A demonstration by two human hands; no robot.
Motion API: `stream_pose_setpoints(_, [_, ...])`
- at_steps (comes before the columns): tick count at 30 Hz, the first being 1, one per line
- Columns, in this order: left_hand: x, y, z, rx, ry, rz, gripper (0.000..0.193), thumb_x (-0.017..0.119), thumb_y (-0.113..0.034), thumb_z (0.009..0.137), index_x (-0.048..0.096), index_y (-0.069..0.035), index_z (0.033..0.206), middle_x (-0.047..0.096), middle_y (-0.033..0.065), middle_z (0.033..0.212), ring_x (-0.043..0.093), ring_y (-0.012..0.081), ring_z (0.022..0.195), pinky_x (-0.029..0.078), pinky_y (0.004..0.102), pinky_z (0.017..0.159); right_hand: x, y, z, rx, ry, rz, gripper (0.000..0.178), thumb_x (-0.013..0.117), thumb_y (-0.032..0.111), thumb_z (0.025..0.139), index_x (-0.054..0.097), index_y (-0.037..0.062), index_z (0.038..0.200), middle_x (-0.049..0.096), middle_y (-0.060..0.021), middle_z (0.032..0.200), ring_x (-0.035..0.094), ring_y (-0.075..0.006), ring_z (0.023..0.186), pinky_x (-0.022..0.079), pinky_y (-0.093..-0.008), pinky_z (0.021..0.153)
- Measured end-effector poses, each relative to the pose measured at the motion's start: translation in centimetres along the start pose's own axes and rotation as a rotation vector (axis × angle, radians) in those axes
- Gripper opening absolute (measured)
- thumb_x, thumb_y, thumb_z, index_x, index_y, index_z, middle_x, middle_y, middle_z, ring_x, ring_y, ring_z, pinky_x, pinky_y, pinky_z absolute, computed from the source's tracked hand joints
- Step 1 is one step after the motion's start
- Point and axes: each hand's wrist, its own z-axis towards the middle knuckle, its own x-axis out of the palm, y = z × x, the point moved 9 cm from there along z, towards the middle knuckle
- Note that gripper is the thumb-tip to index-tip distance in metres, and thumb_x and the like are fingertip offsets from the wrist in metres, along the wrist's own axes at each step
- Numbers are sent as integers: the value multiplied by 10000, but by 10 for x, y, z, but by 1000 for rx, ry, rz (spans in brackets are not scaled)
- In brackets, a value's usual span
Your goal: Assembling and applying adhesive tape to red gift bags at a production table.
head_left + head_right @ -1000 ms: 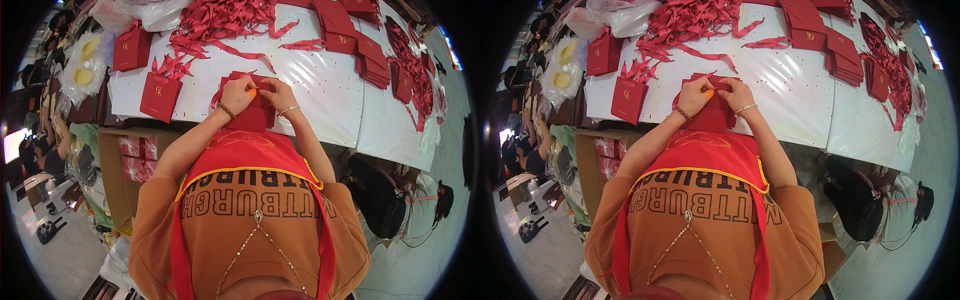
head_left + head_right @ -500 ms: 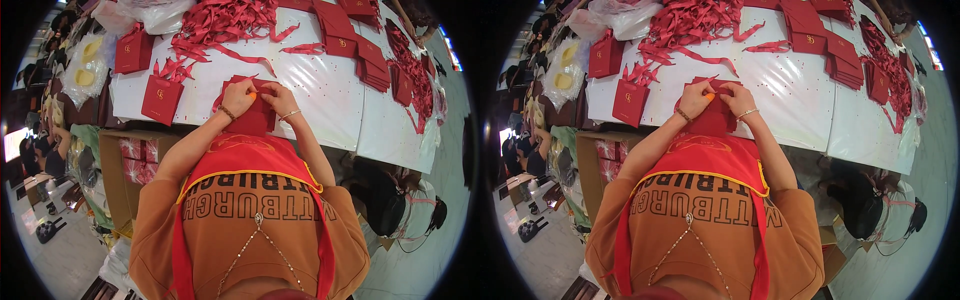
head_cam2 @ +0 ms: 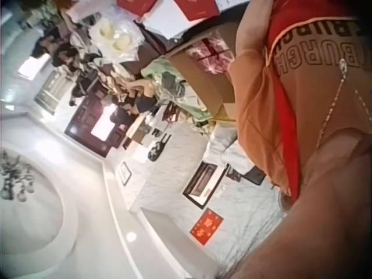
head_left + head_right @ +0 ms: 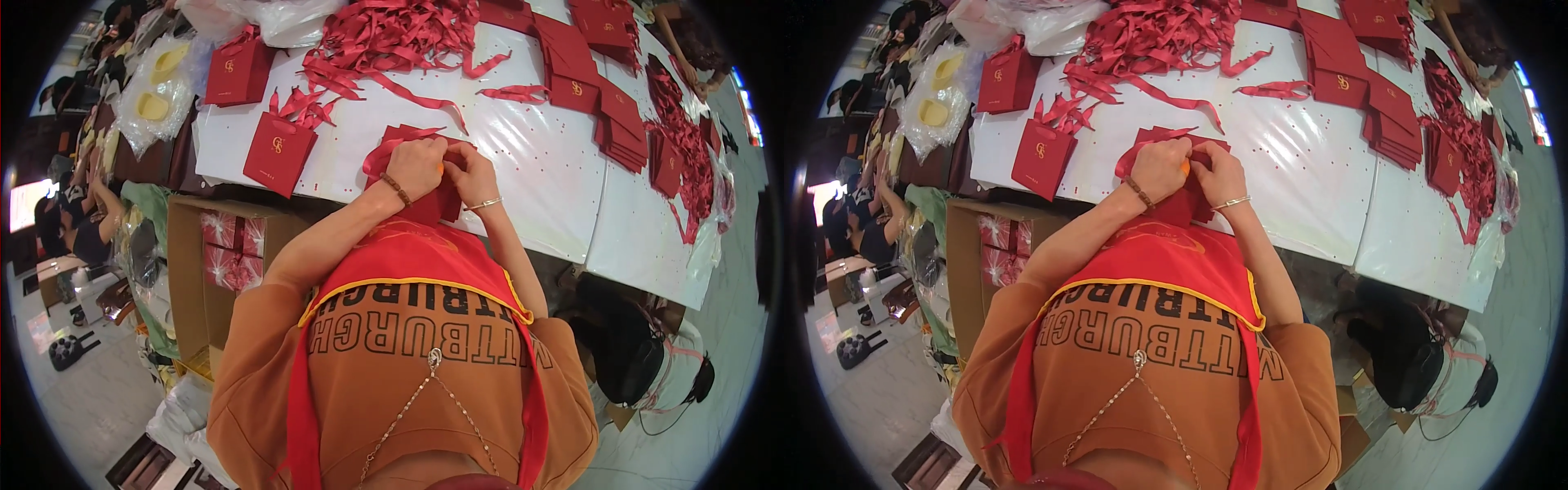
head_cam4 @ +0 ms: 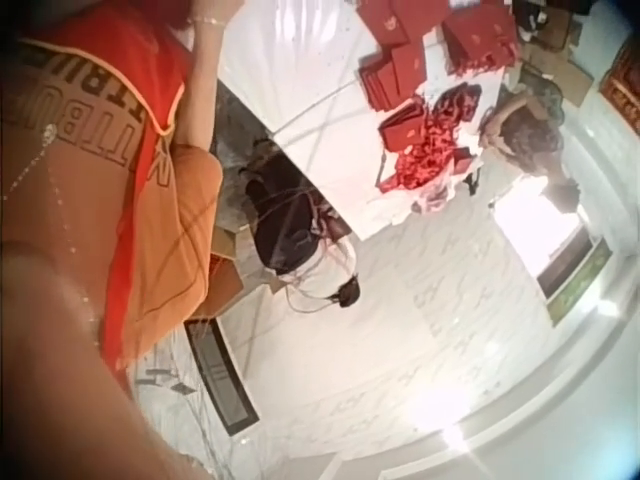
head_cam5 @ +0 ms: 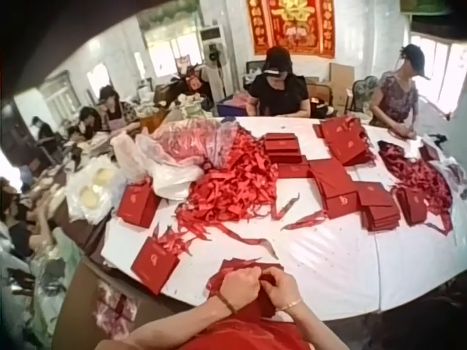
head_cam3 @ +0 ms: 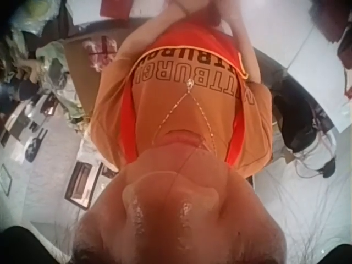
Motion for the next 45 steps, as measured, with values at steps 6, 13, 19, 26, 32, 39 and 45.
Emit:
stream_pose_setpoints(6, [-8,37,-3,-275,203,-293,201,628,-193,727,536,-52,835,605,119,677,593,249,599,438,343,538,8,11,-4,-75,71,98,248,609,77,722,572,37,964,605,-124,803,563,-234,661,449,-308,623])
stream_pose_setpoints(13, [-3,62,36,-78,567,-280,219,578,-257,760,636,-46,768,562,59,616,504,161,518,388,297,497,12,31,-3,-171,5,87,276,626,115,737,543,62,995,565,-135,681,535,-246,577,432,-323,561])
stream_pose_setpoints(19, [33,70,17,-397,1178,-474,169,560,-214,697,559,-87,586,407,-31,491,332,68,422,255,247,378,17,42,-3,-116,144,26,281,640,117,750,541,40,1001,609,-83,788,562,-140,650,453,-250,605])
stream_pose_setpoints(26, [18,50,33,-140,747,-398,175,579,-192,723,628,-28,684,475,2,516,441,78,486,341,235,451,10,38,-4,-109,101,54,232,623,95,743,528,48,949,577,-144,731,554,-260,615,438,-328,571])
stream_pose_setpoints(32, [8,101,39,-476,474,-592,177,537,-205,770,614,-45,758,509,1,618,462,84,515,359,227,475,13,34,-8,-104,97,55,233,636,91,728,544,52,939,577,-131,794,546,-258,665,444,-307,609])
stream_pose_setpoints(39, [29,91,35,-552,519,-752,176,485,-183,769,564,-29,797,565,68,699,513,140,505,400,272,466,5,50,-10,-351,-102,61,253,637,66,723,570,77,967,526,-69,890,509,-213,781,425,-265,669])
stream_pose_setpoints(45, [35,89,28,-695,574,-804,117,488,-155,794,550,-71,742,502,-5,645,425,93,447,317,220,399,27,32,-10,-36,145,297,293,619,41,736,536,60,1016,578,-68,869,540,-194,679,438,-271,653])
